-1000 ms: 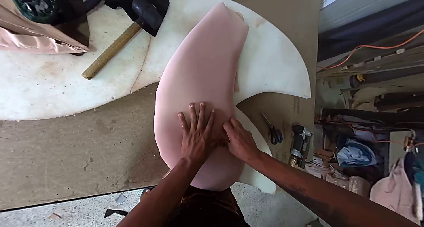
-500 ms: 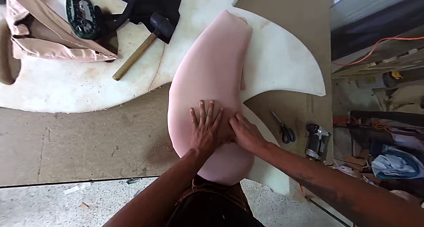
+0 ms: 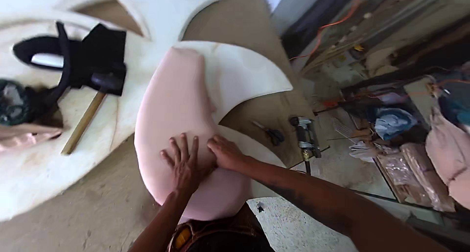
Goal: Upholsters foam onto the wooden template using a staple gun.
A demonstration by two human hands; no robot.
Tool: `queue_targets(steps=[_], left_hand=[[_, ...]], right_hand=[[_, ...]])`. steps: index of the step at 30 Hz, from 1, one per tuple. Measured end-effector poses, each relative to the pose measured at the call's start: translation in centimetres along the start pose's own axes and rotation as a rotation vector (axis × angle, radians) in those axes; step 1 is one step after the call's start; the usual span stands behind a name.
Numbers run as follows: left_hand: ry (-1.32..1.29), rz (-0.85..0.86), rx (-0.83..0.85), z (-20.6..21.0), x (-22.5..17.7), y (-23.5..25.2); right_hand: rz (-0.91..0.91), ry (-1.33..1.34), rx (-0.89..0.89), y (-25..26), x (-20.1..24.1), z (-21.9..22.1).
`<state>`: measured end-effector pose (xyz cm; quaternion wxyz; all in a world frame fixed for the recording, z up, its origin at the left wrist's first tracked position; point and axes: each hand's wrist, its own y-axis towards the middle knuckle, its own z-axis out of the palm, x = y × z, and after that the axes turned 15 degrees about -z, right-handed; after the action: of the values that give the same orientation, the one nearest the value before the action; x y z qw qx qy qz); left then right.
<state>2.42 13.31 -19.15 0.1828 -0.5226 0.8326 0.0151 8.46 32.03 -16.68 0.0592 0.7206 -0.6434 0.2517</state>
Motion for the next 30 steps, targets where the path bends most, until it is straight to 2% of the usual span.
queue_targets(steps=[3, 5, 6, 8, 10, 12, 14, 17, 20, 22, 24, 26, 28, 30], left_hand=[[0.078, -0.025, 0.0, -0.6, -0.7, 0.0], [0.1, -0.04, 0.0, -0.6, -0.8, 0.0], [0.104, -0.046, 0.004, -0.6, -0.7, -0.1], [0.109, -0.055, 0.027, -0.6, -0.8, -0.2], [0.098, -0.079, 0.068, -0.9, -1.2, -0.1], [0.084, -0.11, 0.081, -1.0, -1.0, -0.2], [0.065, -0.11, 0.063, -1.0, -0.8, -0.7], [-0.098, -0.055, 0.061, -1.4, -2.3, -3.2], [-0.363, 0.051, 0.16, -1.6, -6.7, -7.3], [-0.522, 0.065, 0.268, -1.9, -10.1, -9.7], [-0.715, 0.008, 0.377, -1.9, -13.5, -10.8], [-0.877, -0.132, 0.544, -1.6, -16.1, -11.8], [-0.991, -0.269, 0.846, -1.6, -17.8, -13.2], [-1.023, -0.335, 1.132, -2.2, -19.1, -14.7]], right_hand=[[-0.002, 0.304, -0.178, -1.9, -2.5, -1.4], [0.144, 0.396, -0.352, -6.0, -5.4, -3.8], [0.256, 0.38, -0.44, -9.1, -7.4, -5.2], [0.477, 0.24, -0.64, -16.0, -14.2, -5.6], [0.645, 0.076, -0.735, -23.3, -20.8, -6.0], [0.744, 0.02, -0.747, -28.0, -25.8, -5.0], [0.805, 0.032, -0.69, -30.0, -28.5, -2.8], [0.786, 0.085, -0.643, -30.4, -28.9, -1.3], [0.787, 0.196, -0.584, -30.9, -29.8, -1.7], [0.756, 0.317, -0.597, -32.7, -29.1, -1.8], [0.677, 0.389, -0.614, -35.2, -25.8, -2.6], [0.587, 0.394, -0.585, -37.9, -19.6, -3.0], [0.504, 0.36, -0.519, -40.3, -11.5, -2.9], [0.389, 0.281, -0.474, -40.7, -3.7, -2.0]])
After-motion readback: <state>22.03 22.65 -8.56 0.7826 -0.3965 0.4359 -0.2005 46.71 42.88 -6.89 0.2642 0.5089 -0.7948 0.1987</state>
